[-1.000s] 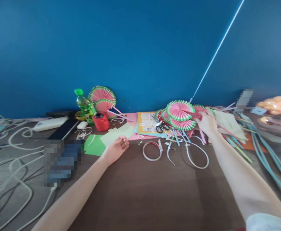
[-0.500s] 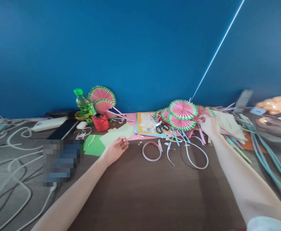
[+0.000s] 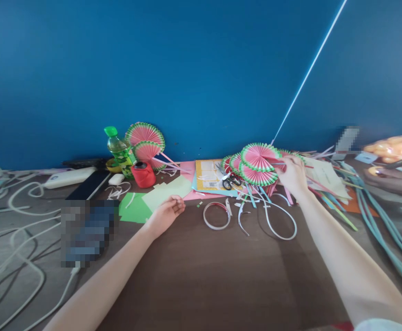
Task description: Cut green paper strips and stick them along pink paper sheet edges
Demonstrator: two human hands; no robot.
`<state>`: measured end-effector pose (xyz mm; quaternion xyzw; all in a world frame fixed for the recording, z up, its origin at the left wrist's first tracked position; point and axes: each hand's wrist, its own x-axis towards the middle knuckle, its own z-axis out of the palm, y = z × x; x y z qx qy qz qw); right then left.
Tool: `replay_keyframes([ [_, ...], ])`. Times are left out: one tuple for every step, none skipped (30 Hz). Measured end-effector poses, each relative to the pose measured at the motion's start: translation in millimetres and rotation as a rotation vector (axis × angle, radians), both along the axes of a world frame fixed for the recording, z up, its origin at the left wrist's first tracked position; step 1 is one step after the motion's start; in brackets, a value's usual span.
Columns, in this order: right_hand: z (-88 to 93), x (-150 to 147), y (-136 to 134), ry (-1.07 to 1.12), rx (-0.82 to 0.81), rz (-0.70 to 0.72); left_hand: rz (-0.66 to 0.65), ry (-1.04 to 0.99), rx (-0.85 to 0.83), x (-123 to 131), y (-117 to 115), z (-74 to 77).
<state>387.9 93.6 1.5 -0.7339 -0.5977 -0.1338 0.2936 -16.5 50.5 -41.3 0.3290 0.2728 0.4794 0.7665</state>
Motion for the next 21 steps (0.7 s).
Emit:
replay_keyframes([
  [1.9, -7.0, 0.7, -0.002, 0.017, 0.039, 0.009, 0.023, 0.022, 1.2, -1.4, 0.3],
  [3.8, -15.0, 1.6, -0.007, 0.020, 0.076, 0.019, 0.054, 0.048, 2.3, -2.7, 1.1],
  [5.6, -24.1, 2.6, -0.011, 0.018, 0.113, 0.037, 0.097, 0.078, 3.2, -3.9, 2.6],
  [7.4, -34.2, 3.6, -0.015, 0.008, 0.158, 0.061, 0.161, 0.118, 3.6, -4.8, 4.8],
  [8.9, -45.2, 4.5, -0.016, -0.006, 0.207, 0.093, 0.253, 0.172, 3.4, -5.3, 7.6],
  [10.2, -57.2, 5.1, -0.016, -0.020, 0.250, 0.127, 0.369, 0.243, 2.5, -5.5, 10.9],
  [11.3, -70.0, 5.4, -0.012, -0.037, 0.303, 0.154, 0.499, 0.330, 0.8, -5.3, 14.3],
  [11.9, -83.5, 5.4, 0.014, -0.051, 0.390, 0.170, 0.632, 0.427, -1.5, -4.9, 17.4],
  [12.1, -97.6, 5.1, 0.042, -0.064, 0.474, 0.168, 0.739, 0.521, -4.2, -4.5, 19.9],
  [11.7, -111.9, 4.6, 0.072, -0.076, 0.549, 0.150, 0.815, 0.590, -7.2, -4.3, 21.5],
  [10.8, -126.1, 4.1, 0.099, -0.086, 0.617, 0.129, 0.870, 0.624, -10.2, -4.3, 21.9],
  [9.2, -140.1, 3.6, 0.120, -0.105, 0.682, 0.107, 0.912, 0.624, -13.0, -4.5, 21.2],
  [7.1, -153.5, 3.2, 0.132, -0.139, 0.737, 0.091, 0.951, 0.600, -15.7, -4.9, 19.6],
  [4.4, -166.1, 2.9, 0.131, -0.179, 0.801, 0.077, 0.990, 0.570, -18.2, -5.4, 17.4],
  [1.4, -177.6, 2.8, 0.128, -0.219, 0.862, 0.065, 1.027, 0.547, -20.4, -5.7, 15.1],
  [-1.9, -187.8, 2.8, 0.120, -0.253, 0.905, 0.054, 1.061, 0.538, -22.5, -5.7, 12.9],
  [-5.4, -196.7, 2.8, 0.115, -0.281, 0.937, 0.046, 1.084, 0.540, -24.6, -5.3, 11.2],
  [-9.0, -204.1, 2.9, 0.116, -0.312, 0.939, 0.042, 1.095, 0.547, -26.6, -4.5, 10.0],
  [-12.6, -210.0, 2.9, 0.109, -0.341, 0.923, 0.042, 1.094, 0.552, -28.6, -3.3, 9.2],
  [-16.2, -214.5, 2.8, 0.101, -0.374, 0.907, 0.049, 1.086, 0.553, -30.6, -1.9, 8.7],
  [-19.9, -217.6, 2.7, 0.094, -0.403, 0.882, 0.056, 1.077, 0.552, -32.4, -0.4, 8.2],
])
